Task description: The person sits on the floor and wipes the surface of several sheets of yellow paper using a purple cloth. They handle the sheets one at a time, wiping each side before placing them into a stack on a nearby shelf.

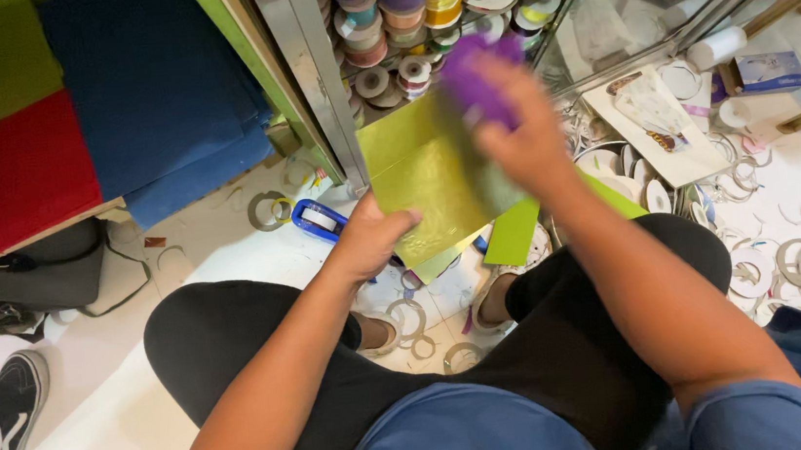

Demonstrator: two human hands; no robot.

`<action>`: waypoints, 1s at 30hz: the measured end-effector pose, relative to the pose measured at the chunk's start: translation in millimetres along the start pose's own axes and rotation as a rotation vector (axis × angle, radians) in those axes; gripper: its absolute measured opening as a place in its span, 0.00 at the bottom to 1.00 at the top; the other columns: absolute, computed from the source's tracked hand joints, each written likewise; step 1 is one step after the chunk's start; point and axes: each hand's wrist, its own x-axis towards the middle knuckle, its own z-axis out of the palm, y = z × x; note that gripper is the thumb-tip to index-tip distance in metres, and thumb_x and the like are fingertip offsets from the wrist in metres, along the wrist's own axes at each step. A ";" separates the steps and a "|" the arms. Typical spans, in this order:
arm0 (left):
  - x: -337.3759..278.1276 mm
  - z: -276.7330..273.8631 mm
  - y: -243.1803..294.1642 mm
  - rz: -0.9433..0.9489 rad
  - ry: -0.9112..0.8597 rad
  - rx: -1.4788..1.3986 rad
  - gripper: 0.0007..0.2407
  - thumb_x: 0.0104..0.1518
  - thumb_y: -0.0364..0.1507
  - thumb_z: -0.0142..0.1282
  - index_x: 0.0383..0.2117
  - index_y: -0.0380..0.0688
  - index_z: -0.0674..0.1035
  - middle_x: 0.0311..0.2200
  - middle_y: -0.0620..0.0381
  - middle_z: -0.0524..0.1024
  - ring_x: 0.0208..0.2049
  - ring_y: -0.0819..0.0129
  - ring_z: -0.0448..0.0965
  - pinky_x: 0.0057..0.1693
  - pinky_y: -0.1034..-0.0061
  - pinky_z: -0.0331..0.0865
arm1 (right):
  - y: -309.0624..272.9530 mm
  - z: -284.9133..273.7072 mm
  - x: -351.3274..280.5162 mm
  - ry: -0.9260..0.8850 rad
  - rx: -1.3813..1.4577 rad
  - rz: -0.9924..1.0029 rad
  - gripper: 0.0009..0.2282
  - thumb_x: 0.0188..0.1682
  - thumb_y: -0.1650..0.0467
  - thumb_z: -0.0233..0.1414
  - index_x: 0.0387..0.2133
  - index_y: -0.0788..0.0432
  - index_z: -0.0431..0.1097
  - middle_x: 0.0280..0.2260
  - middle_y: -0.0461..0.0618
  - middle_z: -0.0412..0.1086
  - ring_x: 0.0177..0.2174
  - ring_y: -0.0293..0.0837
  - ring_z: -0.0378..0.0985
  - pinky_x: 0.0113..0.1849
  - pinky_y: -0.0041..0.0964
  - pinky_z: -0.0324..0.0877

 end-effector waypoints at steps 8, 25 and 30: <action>30.9 -17.8 -67.3 0.317 -0.060 -0.059 0.19 0.50 0.16 0.57 0.50 0.42 0.80 0.40 0.57 0.81 0.42 0.69 0.77 0.53 0.63 0.72 | 1.8 22.9 -4.5 -0.279 -0.170 -0.035 0.31 0.43 0.73 0.57 0.63 0.39 0.65 0.50 0.54 0.68 0.48 0.60 0.76 0.49 0.53 0.70; -2.9 11.1 15.7 0.181 0.113 -0.673 0.16 0.66 0.30 0.51 0.59 0.42 0.74 0.50 0.50 0.78 0.48 0.63 0.80 0.59 0.59 0.72 | -44.2 40.9 -14.6 -0.191 -0.124 0.078 0.34 0.41 0.73 0.54 0.66 0.40 0.62 0.44 0.55 0.67 0.44 0.64 0.77 0.45 0.55 0.72; 34.8 -22.0 -46.2 0.334 0.053 -0.853 0.16 0.70 0.45 0.36 0.52 0.58 0.74 0.50 0.49 0.80 0.51 0.59 0.80 0.64 0.57 0.69 | -63.8 60.7 -36.3 -0.398 0.099 -0.013 0.34 0.41 0.75 0.56 0.65 0.43 0.62 0.44 0.57 0.70 0.44 0.66 0.78 0.44 0.58 0.73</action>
